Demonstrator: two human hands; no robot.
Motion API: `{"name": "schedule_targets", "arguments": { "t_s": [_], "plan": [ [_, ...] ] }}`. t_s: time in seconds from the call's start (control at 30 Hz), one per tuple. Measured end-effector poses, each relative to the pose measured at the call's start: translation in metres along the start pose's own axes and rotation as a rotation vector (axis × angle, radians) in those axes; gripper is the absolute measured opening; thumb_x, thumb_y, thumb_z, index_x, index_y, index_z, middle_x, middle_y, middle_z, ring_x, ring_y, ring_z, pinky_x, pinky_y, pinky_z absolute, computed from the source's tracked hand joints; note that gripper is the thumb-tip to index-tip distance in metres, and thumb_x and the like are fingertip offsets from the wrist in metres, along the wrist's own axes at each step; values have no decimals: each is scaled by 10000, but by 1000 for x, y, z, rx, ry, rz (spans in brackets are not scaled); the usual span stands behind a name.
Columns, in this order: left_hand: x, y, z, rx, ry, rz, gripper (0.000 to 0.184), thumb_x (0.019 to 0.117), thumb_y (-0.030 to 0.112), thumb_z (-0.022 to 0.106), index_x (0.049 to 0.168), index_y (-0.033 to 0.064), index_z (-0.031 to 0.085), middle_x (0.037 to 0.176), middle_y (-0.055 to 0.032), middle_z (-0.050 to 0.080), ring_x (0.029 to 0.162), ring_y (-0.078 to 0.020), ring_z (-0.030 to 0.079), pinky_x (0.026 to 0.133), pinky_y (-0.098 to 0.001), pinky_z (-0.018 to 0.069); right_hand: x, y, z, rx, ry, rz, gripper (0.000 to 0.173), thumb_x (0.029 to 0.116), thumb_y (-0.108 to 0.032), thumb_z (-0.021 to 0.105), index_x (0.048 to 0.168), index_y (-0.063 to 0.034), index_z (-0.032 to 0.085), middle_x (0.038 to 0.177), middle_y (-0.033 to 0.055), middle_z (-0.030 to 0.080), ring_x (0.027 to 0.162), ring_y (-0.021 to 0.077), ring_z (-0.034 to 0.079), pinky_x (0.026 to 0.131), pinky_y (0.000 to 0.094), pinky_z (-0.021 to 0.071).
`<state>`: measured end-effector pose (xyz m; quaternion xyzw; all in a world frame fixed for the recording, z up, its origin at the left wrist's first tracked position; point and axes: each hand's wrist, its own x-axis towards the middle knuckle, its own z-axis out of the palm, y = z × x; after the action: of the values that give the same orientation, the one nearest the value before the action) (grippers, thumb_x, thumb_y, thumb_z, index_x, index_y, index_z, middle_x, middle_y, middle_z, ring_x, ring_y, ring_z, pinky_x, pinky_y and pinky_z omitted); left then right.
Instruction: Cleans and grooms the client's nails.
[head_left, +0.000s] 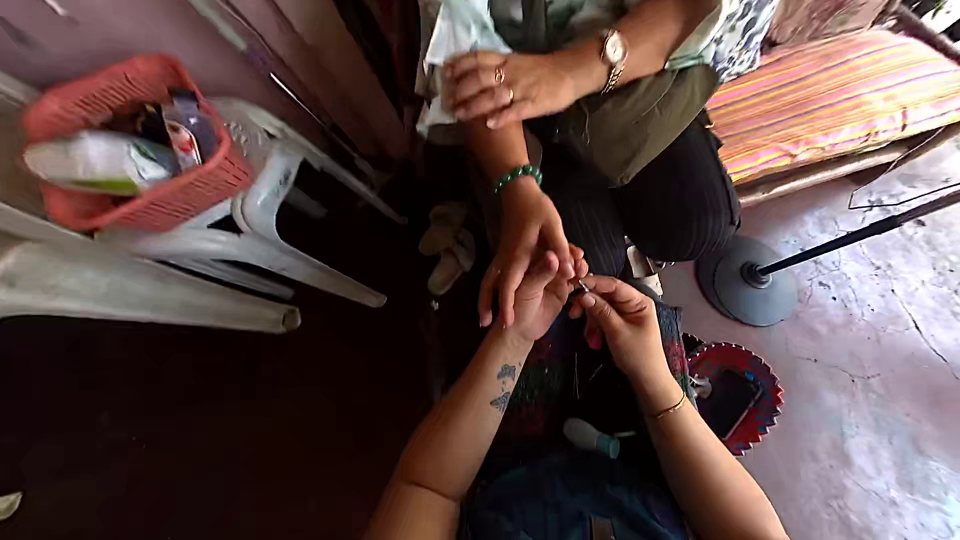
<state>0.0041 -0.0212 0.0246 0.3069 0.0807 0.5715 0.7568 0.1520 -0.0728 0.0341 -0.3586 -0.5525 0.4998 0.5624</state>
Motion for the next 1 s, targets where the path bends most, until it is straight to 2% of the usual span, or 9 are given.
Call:
{"name": "schedule_targets", "arguments": {
  "t_s": [0.13, 0.3, 0.5, 0.6, 1.0],
  "plan": [
    [1, -2, 2, -68, -40, 44, 182, 966, 302, 700, 1047, 142, 728, 959, 13, 714, 908, -111, 685, 862, -309, 567, -1, -2, 3, -33, 14, -4, 194, 1024, -67, 599, 1176, -57, 719, 821, 6, 723, 556, 27, 597, 501, 180, 521],
    [0, -2, 1, -77, -51, 54, 177, 978, 289, 683, 1066, 142, 727, 979, 4, 717, 933, -126, 688, 876, -326, 565, 0, -5, 6, -74, 46, -37, 196, 1021, -47, 597, 1164, -34, 730, 839, 16, 735, 567, 24, 599, 520, 181, 527],
    [-2, 1, 7, -65, 4, 27, 170, 978, 303, 682, 1046, 154, 727, 974, 17, 713, 936, -103, 685, 857, -290, 567, -1, -8, 8, -167, 21, -74, 235, 1079, -86, 486, 1187, -31, 688, 809, -2, 724, 536, -11, 560, 490, 152, 483],
    [-3, 1, 7, -76, 14, 11, 167, 980, 302, 678, 1047, 156, 726, 974, 18, 712, 948, -113, 685, 900, -319, 561, -1, -7, 8, -226, 17, -103, 235, 1077, -75, 477, 1192, -24, 676, 813, -4, 730, 535, -21, 547, 495, 146, 472],
    [-2, 0, 6, -37, 14, 60, 142, 1008, 255, 641, 1048, 144, 719, 968, 9, 705, 924, -97, 675, 871, -276, 552, 2, -5, 6, -337, 28, -218, 226, 1058, -34, 494, 1186, 7, 675, 829, 12, 732, 562, -26, 544, 520, 140, 462]
  ]
}}
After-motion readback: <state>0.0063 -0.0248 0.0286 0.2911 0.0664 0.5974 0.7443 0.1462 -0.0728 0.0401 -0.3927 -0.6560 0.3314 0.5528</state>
